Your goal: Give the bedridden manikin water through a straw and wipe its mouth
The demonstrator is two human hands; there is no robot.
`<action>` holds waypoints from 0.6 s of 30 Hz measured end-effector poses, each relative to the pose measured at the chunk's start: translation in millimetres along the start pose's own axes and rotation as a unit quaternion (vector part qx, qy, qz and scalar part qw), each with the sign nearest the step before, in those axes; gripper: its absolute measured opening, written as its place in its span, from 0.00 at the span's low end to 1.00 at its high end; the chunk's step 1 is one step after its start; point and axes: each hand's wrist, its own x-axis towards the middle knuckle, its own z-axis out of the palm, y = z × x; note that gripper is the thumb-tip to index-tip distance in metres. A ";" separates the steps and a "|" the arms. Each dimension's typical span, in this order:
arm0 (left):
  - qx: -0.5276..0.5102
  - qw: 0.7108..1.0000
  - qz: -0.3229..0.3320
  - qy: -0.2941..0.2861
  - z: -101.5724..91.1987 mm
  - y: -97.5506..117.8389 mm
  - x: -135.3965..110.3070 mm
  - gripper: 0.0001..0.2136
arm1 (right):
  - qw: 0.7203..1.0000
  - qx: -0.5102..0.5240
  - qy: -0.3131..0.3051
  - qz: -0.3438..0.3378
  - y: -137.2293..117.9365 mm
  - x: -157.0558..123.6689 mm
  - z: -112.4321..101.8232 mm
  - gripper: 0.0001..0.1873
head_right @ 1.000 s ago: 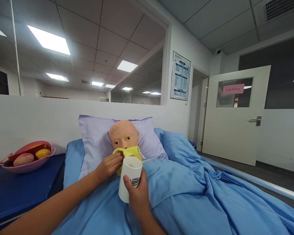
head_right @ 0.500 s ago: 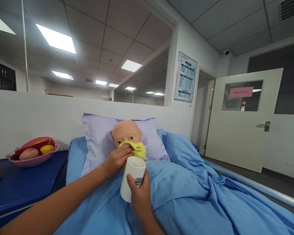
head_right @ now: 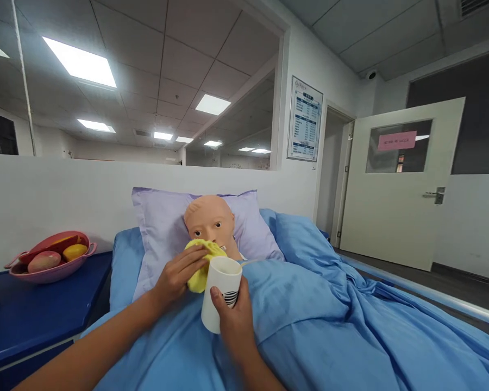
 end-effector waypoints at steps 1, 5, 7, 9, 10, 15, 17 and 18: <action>-0.011 1.000 0.004 0.002 0.7 0.4 9.5 0.14 | 1.000 -0.007 0.005 -0.004 -0.8 -0.2 0.4 0.26; -0.005 1.000 0.004 -0.015 14.2 -0.1 28.6 0.14 | 1.000 0.003 0.024 -0.004 -3.3 -0.3 1.4 0.27; 0.005 1.000 0.003 -0.031 22.2 -2.0 20.2 0.14 | 1.000 0.008 0.015 0.001 -3.3 0.2 0.6 0.29; 0.007 0.999 0.006 -0.049 26.3 -4.4 1.8 0.15 | 1.000 0.001 0.003 -0.001 -2.6 0.7 -0.8 0.29; 0.008 0.998 0.005 -0.056 26.4 -5.7 -9.2 0.14 | 1.000 -0.001 -0.002 -0.002 -2.2 0.9 -1.6 0.28; 0.017 0.998 -0.018 -0.051 13.7 -7.4 -38.8 0.13 | 1.000 -0.002 -0.003 -0.005 -2.0 0.0 -2.3 0.26; -0.012 0.999 -0.023 -0.033 9.0 -4.3 -26.5 0.16 | 1.000 0.001 -0.006 -0.017 -2.9 -0.8 -1.2 0.26; -0.029 0.999 -0.026 -0.021 7.9 -2.5 -16.0 0.18 | 1.000 0.004 -0.011 -0.022 -3.3 -1.1 -0.7 0.26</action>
